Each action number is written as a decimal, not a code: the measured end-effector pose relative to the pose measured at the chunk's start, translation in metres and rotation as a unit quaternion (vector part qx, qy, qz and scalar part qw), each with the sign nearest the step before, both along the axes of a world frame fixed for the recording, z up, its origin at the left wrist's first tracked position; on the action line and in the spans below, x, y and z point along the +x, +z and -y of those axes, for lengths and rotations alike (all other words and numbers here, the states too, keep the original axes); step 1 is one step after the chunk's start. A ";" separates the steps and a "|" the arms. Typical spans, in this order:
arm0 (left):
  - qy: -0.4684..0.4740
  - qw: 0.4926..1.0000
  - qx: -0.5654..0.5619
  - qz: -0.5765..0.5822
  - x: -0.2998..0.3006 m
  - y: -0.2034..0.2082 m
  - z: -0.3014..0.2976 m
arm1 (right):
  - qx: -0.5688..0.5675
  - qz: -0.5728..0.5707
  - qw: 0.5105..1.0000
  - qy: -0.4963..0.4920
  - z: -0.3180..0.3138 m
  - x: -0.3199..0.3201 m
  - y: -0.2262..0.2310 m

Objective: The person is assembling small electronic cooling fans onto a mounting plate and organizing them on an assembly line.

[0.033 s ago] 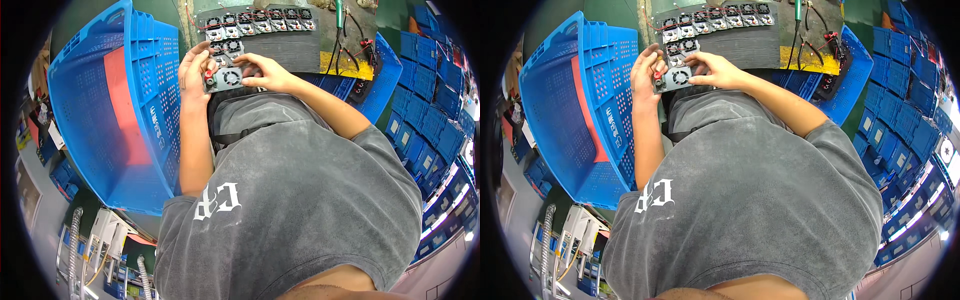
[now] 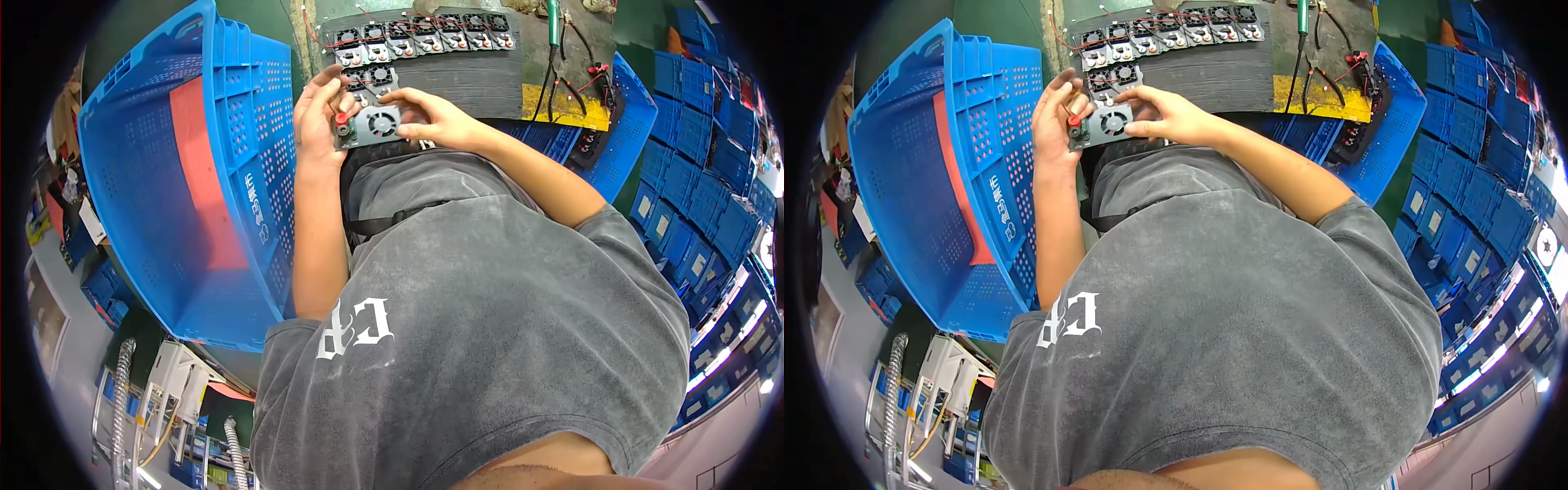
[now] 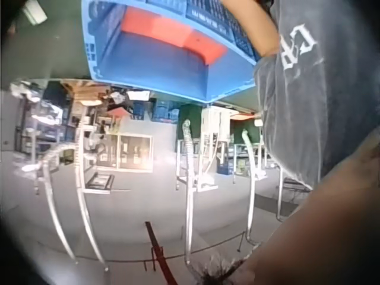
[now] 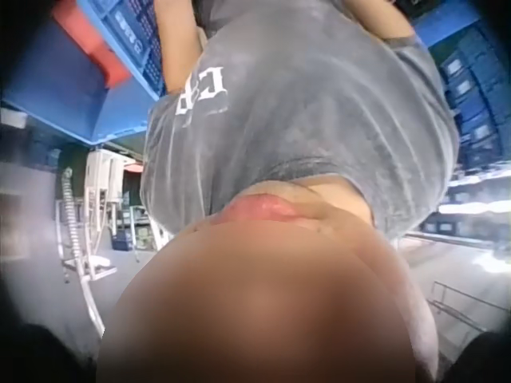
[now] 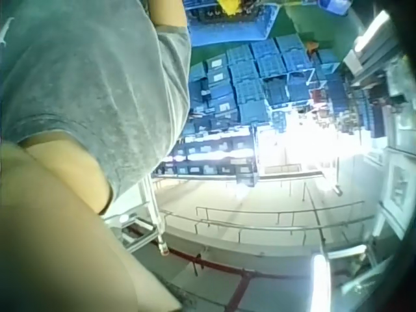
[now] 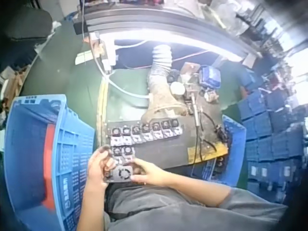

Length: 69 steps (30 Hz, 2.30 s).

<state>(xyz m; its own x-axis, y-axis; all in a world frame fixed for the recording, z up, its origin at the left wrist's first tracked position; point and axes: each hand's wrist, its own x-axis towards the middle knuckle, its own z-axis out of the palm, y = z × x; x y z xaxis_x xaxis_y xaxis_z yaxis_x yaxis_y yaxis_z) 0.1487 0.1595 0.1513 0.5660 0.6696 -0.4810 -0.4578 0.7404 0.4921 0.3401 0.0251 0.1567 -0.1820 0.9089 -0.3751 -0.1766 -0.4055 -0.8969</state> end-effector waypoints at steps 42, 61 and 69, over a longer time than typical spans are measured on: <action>-0.089 0.991 -0.011 -0.096 0.051 0.042 0.049 | 0.008 -0.002 0.976 -0.218 0.018 0.041 0.029; -0.285 0.713 0.598 -0.231 0.053 0.045 0.058 | 0.231 0.231 0.945 -0.029 0.032 0.062 0.038; -0.366 0.695 0.592 -0.178 0.046 0.040 0.065 | 0.155 0.293 0.938 0.100 0.043 0.071 0.042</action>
<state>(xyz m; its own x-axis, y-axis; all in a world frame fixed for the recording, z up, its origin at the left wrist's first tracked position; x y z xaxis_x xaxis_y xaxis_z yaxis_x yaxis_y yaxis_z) 0.1943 0.0943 0.1917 0.9500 0.3102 -0.0353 0.1365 -0.3108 0.9406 0.4107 -0.0181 0.1985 -0.2063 0.9602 -0.1883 0.4354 -0.0822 -0.8965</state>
